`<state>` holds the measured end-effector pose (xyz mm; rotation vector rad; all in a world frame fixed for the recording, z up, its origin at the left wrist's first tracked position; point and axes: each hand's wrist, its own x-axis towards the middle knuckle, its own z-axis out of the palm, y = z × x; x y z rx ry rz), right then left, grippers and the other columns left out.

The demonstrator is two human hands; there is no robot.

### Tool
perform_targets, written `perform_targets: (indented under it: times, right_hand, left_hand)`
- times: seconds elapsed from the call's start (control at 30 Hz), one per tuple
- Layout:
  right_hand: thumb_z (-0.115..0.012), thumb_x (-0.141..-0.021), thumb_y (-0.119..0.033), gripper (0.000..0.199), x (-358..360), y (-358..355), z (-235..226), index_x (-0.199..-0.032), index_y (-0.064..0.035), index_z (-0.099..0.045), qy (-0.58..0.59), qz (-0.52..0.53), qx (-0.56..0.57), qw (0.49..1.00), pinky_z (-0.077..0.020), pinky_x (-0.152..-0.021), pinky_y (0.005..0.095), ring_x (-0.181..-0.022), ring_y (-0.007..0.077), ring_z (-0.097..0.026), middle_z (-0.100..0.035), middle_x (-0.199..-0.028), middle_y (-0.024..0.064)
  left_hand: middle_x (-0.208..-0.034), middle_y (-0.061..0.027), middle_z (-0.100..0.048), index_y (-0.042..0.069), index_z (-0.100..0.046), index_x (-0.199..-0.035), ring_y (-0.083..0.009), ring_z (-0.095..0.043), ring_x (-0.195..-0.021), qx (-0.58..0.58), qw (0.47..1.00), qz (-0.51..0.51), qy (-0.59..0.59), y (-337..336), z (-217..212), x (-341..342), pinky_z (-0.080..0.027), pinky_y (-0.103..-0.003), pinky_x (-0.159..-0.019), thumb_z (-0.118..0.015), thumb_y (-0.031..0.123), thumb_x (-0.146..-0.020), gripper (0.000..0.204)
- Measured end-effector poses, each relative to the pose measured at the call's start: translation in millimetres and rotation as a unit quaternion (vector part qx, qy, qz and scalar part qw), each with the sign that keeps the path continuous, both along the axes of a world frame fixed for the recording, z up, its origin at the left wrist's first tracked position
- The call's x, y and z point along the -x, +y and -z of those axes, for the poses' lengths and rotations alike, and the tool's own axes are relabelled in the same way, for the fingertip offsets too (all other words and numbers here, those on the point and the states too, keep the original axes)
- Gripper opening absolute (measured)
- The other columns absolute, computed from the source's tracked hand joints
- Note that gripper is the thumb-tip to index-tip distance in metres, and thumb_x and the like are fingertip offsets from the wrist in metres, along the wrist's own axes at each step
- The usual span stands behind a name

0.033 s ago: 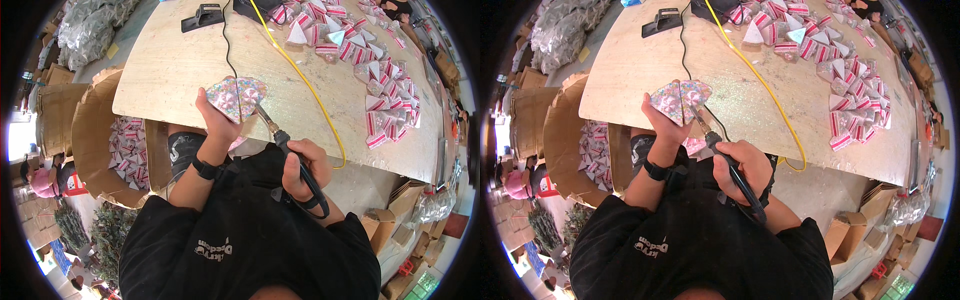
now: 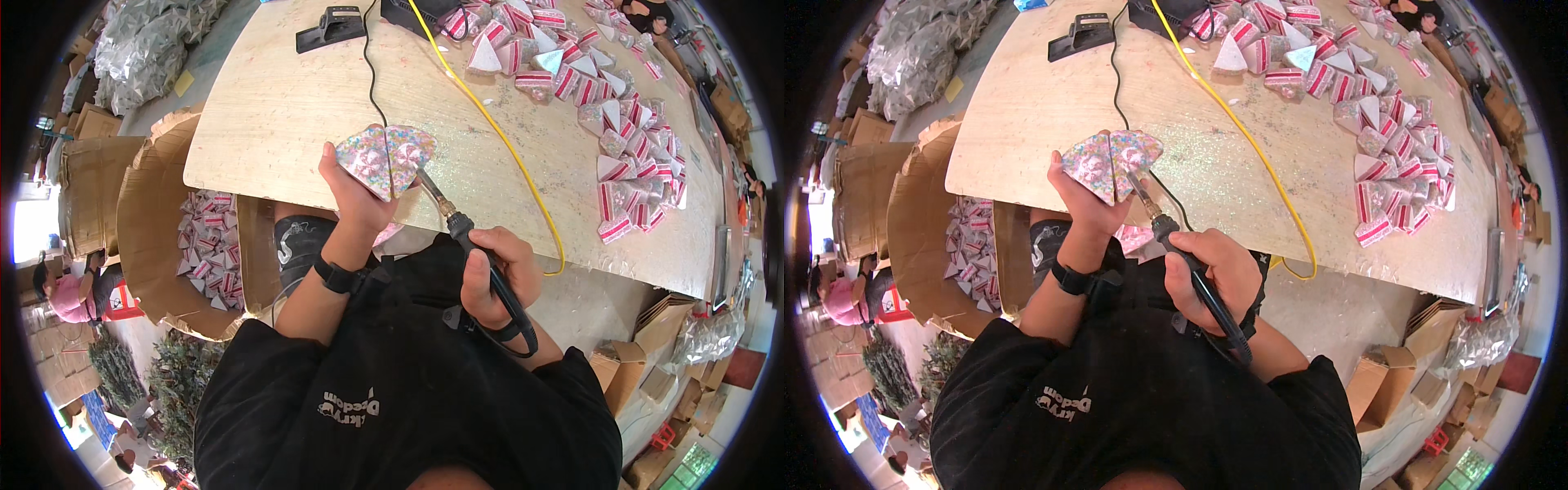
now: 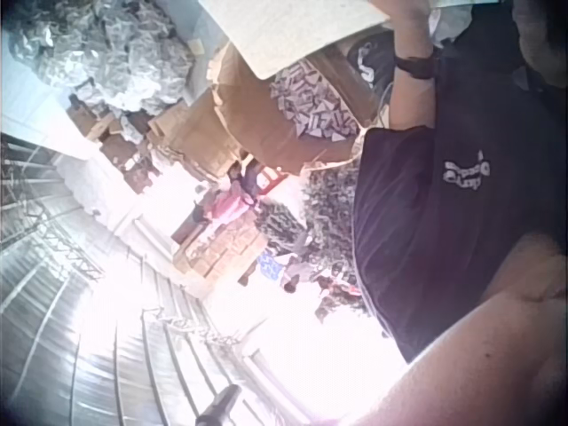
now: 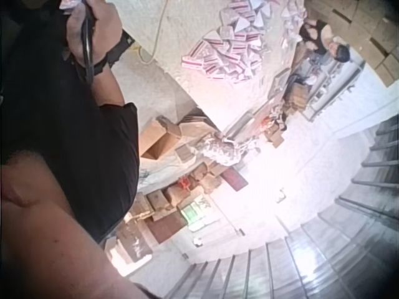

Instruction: The person uses a heated tool to fuse together triangular, cake-shaped squishies into a larger cluster. They pick up individual pieces from a table, press the tool along the edges to join them, and then toss the finished clusters into a large cardboard bin.

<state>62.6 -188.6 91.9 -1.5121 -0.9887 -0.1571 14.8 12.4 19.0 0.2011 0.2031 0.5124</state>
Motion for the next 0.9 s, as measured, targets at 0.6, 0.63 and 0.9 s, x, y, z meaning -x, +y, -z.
perform_targets:
  times: [0.6, 0.63, 0.9]
  right_hand:
    - [-0.075, -0.083, -0.005, 0.017, -5, 0, -10, -0.097, 0.0004, -0.068, -0.028, 0.020, 0.040, 0.999, -0.0405, -0.047, 0.0312, -0.050, 0.0224, -0.057, -0.060, -0.064, 0.0108]
    - [-0.075, -0.083, -0.005, 0.017, -4, -1, -11, -0.097, 0.0002, -0.068, -0.030, 0.023, 0.047, 0.998, -0.0406, -0.047, 0.0312, -0.050, 0.0226, -0.057, -0.060, -0.064, 0.0108]
    - [-0.074, -0.082, -0.003, 0.016, -2, 2, -11, -0.097, -0.0001, -0.068, -0.019, 0.035, 0.054, 0.998, -0.0419, -0.048, 0.0315, -0.051, 0.0233, -0.058, -0.062, -0.067, 0.0112]
  left_hand:
    - [-0.132, -0.0289, -0.056, 0.002, -0.049, -0.125, -0.0401, -0.059, -0.119, -0.205, 0.970, -0.132, -0.011, -8, -4, -4, -0.048, -0.052, -0.104, -0.051, 0.071, -0.085, 0.080]
    - [-0.133, -0.0282, -0.056, 0.004, -0.050, -0.126, -0.0411, -0.060, -0.118, -0.222, 0.966, -0.134, 0.003, -10, -2, -2, -0.052, -0.050, -0.097, -0.046, 0.073, -0.085, 0.080]
    - [-0.135, -0.0279, -0.055, 0.007, -0.050, -0.130, -0.0425, -0.060, -0.119, -0.263, 0.953, -0.147, 0.016, -7, 0, -2, -0.053, -0.051, -0.096, -0.045, 0.073, -0.085, 0.080]
